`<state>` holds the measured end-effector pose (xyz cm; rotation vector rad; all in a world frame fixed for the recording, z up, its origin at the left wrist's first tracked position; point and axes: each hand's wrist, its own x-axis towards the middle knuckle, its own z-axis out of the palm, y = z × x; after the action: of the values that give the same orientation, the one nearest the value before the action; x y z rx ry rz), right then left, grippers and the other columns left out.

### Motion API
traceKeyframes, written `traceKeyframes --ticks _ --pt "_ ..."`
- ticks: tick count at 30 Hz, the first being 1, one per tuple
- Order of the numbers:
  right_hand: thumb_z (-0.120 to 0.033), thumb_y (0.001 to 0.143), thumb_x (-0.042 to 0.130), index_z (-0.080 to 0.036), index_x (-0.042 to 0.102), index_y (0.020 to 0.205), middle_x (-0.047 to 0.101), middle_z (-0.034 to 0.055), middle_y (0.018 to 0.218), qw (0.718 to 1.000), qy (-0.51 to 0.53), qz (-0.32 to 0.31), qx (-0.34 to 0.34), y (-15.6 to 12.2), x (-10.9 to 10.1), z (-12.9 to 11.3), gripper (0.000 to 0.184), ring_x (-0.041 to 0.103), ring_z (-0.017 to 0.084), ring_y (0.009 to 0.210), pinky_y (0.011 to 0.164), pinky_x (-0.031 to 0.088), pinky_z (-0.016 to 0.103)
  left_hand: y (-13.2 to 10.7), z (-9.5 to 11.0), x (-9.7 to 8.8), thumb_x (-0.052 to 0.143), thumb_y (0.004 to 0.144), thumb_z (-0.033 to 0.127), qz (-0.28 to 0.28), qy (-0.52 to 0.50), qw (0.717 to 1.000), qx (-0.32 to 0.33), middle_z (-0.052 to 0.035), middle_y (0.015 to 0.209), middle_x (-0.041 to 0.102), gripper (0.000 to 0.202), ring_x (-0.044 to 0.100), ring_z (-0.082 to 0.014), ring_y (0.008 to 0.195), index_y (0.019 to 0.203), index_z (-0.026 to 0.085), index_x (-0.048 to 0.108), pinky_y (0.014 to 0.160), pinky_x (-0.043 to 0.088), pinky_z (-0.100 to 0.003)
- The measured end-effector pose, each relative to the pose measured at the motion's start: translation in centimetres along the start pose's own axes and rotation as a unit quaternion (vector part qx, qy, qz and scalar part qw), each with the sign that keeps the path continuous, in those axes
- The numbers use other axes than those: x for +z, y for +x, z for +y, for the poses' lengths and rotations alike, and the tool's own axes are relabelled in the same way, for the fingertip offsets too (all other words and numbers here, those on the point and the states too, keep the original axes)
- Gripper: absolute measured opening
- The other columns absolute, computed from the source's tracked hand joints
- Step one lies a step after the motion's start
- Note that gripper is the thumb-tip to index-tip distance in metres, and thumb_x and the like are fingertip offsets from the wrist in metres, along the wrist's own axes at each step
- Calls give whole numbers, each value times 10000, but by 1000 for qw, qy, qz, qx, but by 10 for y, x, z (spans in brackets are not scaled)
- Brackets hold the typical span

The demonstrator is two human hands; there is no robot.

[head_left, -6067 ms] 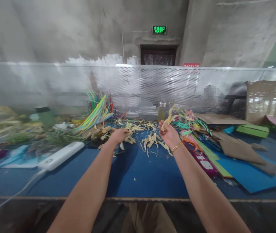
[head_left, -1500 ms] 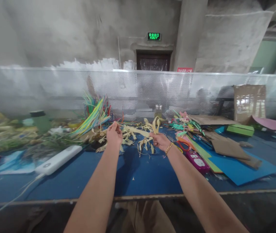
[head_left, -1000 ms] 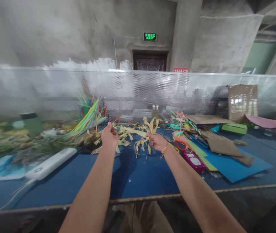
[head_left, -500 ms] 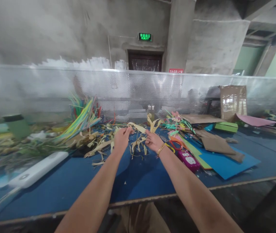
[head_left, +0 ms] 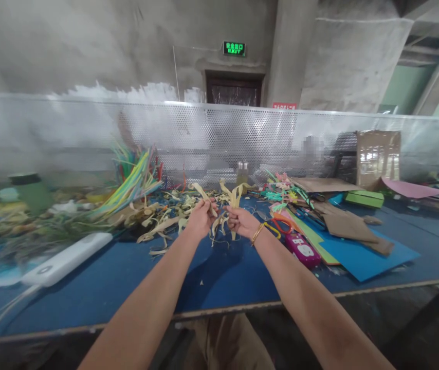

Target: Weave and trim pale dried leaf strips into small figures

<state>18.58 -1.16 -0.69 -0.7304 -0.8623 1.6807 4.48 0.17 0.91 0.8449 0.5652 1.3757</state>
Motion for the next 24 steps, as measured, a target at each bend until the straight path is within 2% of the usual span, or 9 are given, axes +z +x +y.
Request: traceKeyframes --ticks 3,6,9,11,13,16,18,21,24 --pt "-315 837 514 -167 507 777 356 -81 485 999 40 -3 26 -3 -1 -7 160 284 47 393 440 314 185 3 0 -2 488 829 140 -8 -26 999 -38 29 560 474 92 485 -70 486 802 151 575 636 512 -258" --pt "-327 876 434 -164 515 780 384 -61 514 999 45 21 16 -4 1 -8 205 302 57 408 442 320 192 2 2 -3 492 824 134 -32 -29 996 -82 39 529 412 90 418 -54 441 793 129 577 533 478 -203" --pt "-286 850 486 -168 527 778 400 -62 529 998 18 50 -30 -1 3 -3 145 316 53 418 447 320 188 0 3 -5 511 823 155 -77 -28 990 -112 64 500 326 86 314 -32 391 758 127 560 398 337 -129" --pt "-284 820 532 -171 546 775 446 -51 557 996 -18 65 -64 2 4 0 123 369 59 448 457 339 192 -1 1 -5 523 825 190 -96 -13 988 -120 71 493 296 106 289 -31 383 734 139 542 379 292 -121" --pt "-301 795 562 -169 573 766 481 -39 576 990 -60 79 -96 4 3 4 135 408 67 477 451 342 192 -2 -2 -5 533 826 224 -91 14 990 -105 62 507 340 125 330 -38 402 725 151 529 423 356 -141" --pt "-335 753 606 -158 611 745 484 -38 554 981 -104 93 -136 8 0 6 176 389 60 464 401 284 179 -3 -8 -4 548 823 280 -76 49 993 -73 40 559 436 122 418 -58 462 773 169 546 511 435 -187" --pt "-348 710 651 -152 627 737 479 -40 541 980 -100 89 -147 9 -1 6 199 373 53 452 381 251 177 -2 -10 -3 557 819 304 -71 53 993 -74 57 525 395 128 379 -54 432 830 177 569 463 386 -164" --pt "-333 642 714 -149 633 734 491 -42 547 984 -75 80 -138 7 0 6 221 389 49 456 386 280 179 0 -9 -3 543 829 300 -52 25 993 -98 82 471 296 144 280 -42 376 848 163 583 399 298 -143" --pt "-303 591 754 -153 616 722 513 -44 558 986 -71 90 -122 5 3 7 242 410 49 458 415 345 184 4 -6 -5 502 845 219 -32 -13 993 -109 63 482 355 115 346 -46 397 818 144 584 455 372 -163"
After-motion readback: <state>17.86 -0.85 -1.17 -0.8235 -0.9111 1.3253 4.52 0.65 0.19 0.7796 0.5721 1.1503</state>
